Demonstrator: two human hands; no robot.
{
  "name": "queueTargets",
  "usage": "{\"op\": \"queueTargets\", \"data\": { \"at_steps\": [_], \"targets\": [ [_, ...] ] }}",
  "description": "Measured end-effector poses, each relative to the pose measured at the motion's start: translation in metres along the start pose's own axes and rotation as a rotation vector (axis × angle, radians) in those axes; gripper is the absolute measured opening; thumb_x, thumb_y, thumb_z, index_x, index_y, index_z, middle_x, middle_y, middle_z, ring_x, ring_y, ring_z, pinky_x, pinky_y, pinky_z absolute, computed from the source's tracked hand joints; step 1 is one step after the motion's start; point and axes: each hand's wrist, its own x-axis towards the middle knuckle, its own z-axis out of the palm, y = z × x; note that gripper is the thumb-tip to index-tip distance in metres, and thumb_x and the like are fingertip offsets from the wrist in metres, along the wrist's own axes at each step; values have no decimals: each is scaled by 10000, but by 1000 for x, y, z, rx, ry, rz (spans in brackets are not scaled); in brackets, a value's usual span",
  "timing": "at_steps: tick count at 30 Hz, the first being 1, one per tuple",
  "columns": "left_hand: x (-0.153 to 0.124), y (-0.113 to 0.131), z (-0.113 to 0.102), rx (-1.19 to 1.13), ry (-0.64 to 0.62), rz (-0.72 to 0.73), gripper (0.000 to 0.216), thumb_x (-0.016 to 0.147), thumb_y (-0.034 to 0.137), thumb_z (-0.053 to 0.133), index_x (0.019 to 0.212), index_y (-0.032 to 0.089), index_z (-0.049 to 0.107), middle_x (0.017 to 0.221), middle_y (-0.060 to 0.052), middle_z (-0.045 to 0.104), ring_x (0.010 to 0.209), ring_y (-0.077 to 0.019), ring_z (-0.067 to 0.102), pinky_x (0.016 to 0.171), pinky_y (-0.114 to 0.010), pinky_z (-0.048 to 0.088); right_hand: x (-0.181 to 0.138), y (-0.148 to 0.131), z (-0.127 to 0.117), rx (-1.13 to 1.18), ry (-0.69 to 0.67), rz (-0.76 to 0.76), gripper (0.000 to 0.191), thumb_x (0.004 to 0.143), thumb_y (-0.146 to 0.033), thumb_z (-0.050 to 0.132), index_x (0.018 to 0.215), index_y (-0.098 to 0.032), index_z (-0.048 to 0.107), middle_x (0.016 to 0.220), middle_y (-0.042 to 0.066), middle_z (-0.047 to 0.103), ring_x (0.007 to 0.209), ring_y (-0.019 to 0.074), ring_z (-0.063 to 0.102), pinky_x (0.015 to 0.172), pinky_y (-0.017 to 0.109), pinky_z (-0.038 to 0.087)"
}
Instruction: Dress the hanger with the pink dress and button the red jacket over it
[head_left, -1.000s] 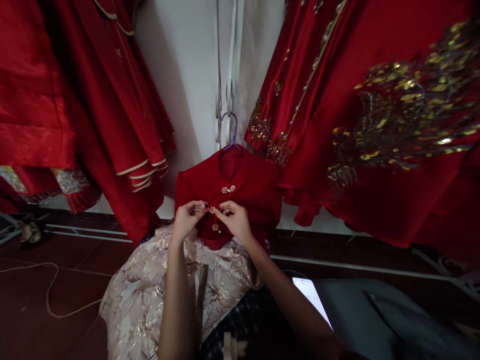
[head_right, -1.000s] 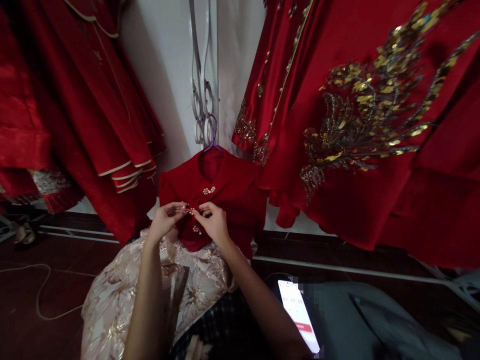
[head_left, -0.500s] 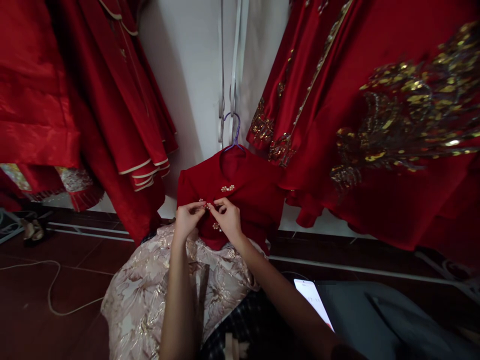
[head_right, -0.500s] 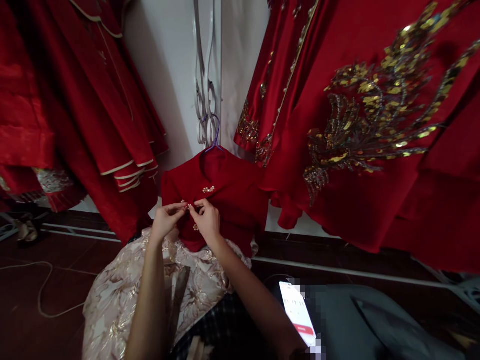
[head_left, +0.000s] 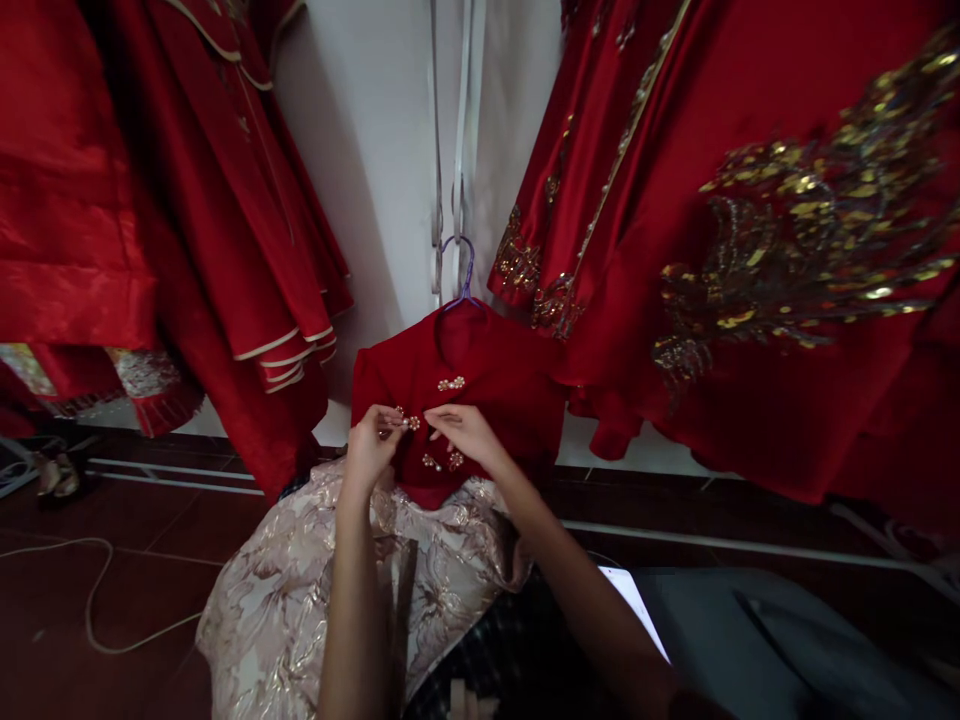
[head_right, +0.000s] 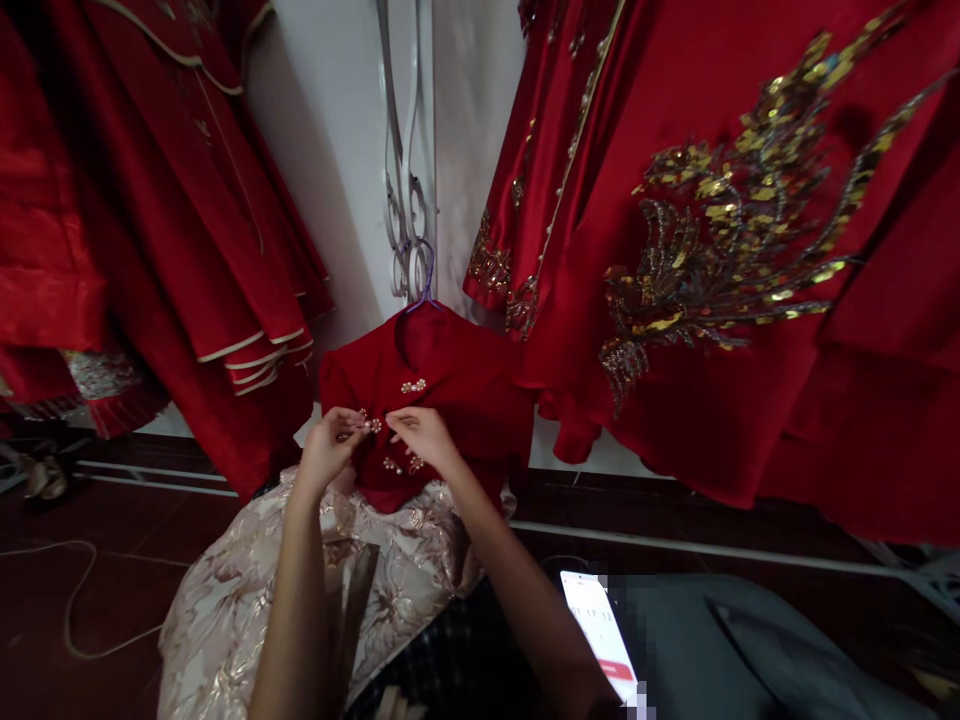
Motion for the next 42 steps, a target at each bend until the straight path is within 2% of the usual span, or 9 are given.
{"op": "queueTargets", "data": {
  "at_steps": [4, 7, 10, 16, 21, 27, 33, 37, 42],
  "targets": [
    [-9, 9, -5, 214, -236, 36, 168, 676, 211, 616, 831, 167, 569, 804, -22, 608, 738, -149, 580, 708, -275, 459, -23, -19, -47, 11, -238, 21, 299, 830, -339, 519, 1034, -162, 646, 977, 102, 687, 774, 154, 659, 499, 197, 473],
    [-15, 22, -2, 357, -454, 96, 175, 629, 166, 643, 802, 184, 622, 825, -29, 589, 853, -182, 537, 829, -316, 413, -42, -23, -70, -115, -251, 28, 319, 825, -380, 525, 1020, -163, 655, 930, 94, 696, 744, 160, 656, 490, 206, 468],
    [-16, 30, 12, 436, -470, 96, 259, 622, 140, 641, 868, 216, 673, 883, -45, 572, 928, -211, 505, 898, -346, 368, -50, -10, -76, -328, -220, 33, 265, 806, -360, 552, 925, -163, 684, 846, 74, 703, 727, 164, 649, 548, 230, 476],
    [-11, 18, 34, 499, -458, 52, 241, 608, 201, 682, 844, 233, 717, 835, -53, 571, 878, -217, 502, 852, -334, 384, -43, 30, -60, -536, -175, 104, 231, 697, -237, 661, 911, -153, 631, 766, 42, 680, 678, 136, 615, 608, 228, 442],
    [-9, 21, 20, 370, -498, 126, 144, 665, 266, 655, 775, 197, 717, 711, -26, 605, 732, -159, 519, 713, -255, 397, -38, 36, -49, -554, -168, 94, 208, 616, -243, 711, 763, -173, 582, 682, 3, 630, 622, 120, 569, 548, 211, 388],
    [-12, 31, 4, 188, -461, -23, 179, 690, 289, 610, 787, 155, 676, 613, -4, 610, 541, -106, 513, 515, -197, 364, -42, 21, -53, -476, -33, 3, 194, 629, -201, 688, 688, -186, 504, 598, -34, 573, 578, 106, 546, 526, 202, 368],
    [-14, 33, 3, 38, -523, -81, 134, 648, 247, 608, 739, 150, 622, 645, -11, 635, 581, -113, 567, 539, -195, 417, -50, -2, -48, -98, -196, 69, 244, 656, -253, 691, 758, -183, 481, 591, -21, 603, 521, 118, 584, 504, 222, 438],
    [-13, 31, 1, 29, -550, -104, 98, 622, 210, 603, 695, 144, 599, 666, -12, 640, 615, -112, 570, 563, -196, 431, -47, -2, -25, 95, -83, 69, 252, 678, -210, 660, 827, -188, 458, 659, -24, 590, 556, 119, 612, 523, 235, 493],
    [-14, 25, 1, -29, -591, -76, 118, 627, 207, 606, 715, 130, 589, 707, -24, 650, 650, -116, 582, 615, -213, 451, -37, 15, 3, 104, 19, 49, 173, 696, -162, 608, 813, -184, 483, 700, -26, 552, 557, 98, 599, 526, 229, 514]
  ]
}}
